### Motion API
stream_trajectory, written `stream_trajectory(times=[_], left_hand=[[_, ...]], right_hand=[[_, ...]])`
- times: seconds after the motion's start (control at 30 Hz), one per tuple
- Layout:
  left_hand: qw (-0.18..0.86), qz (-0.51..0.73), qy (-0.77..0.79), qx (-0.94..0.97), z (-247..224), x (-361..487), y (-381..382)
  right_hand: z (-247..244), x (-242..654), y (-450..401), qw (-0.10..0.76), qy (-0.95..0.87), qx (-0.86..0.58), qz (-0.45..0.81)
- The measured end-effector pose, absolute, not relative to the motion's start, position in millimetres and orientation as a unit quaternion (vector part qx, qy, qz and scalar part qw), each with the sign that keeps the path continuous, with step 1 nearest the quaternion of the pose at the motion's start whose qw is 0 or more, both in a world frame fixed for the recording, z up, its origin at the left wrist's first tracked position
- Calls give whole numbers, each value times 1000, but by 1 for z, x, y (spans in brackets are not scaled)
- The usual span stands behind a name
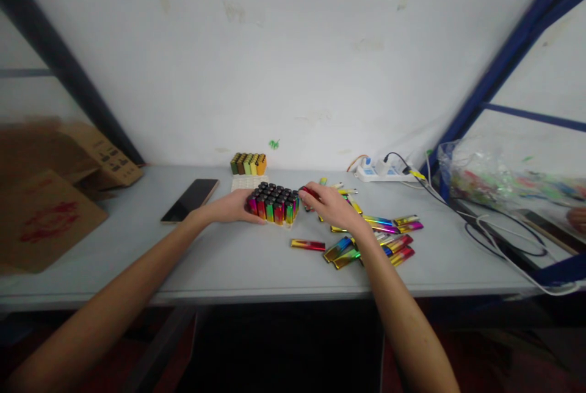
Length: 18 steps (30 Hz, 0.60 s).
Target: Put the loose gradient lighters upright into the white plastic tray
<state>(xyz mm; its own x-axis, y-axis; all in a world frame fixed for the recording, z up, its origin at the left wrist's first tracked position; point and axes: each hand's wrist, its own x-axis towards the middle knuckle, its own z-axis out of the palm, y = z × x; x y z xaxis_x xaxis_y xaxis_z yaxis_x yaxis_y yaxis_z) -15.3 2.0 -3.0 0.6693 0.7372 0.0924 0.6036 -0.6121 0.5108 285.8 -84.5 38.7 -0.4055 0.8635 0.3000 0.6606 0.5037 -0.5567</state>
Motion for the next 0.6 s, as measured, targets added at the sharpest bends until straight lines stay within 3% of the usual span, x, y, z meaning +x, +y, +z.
stream_trajectory(times=[0.13, 0.37, 0.6], left_hand=[[227, 150, 380, 884, -4, -16, 3], [238, 154, 374, 883, 0, -13, -1], [224, 151, 385, 883, -1, -13, -1]], right_hand=[[47, 287, -89, 287, -835, -460, 95], [48, 271, -99, 250, -842, -448, 169], [41, 260, -99, 200, -843, -472, 162]])
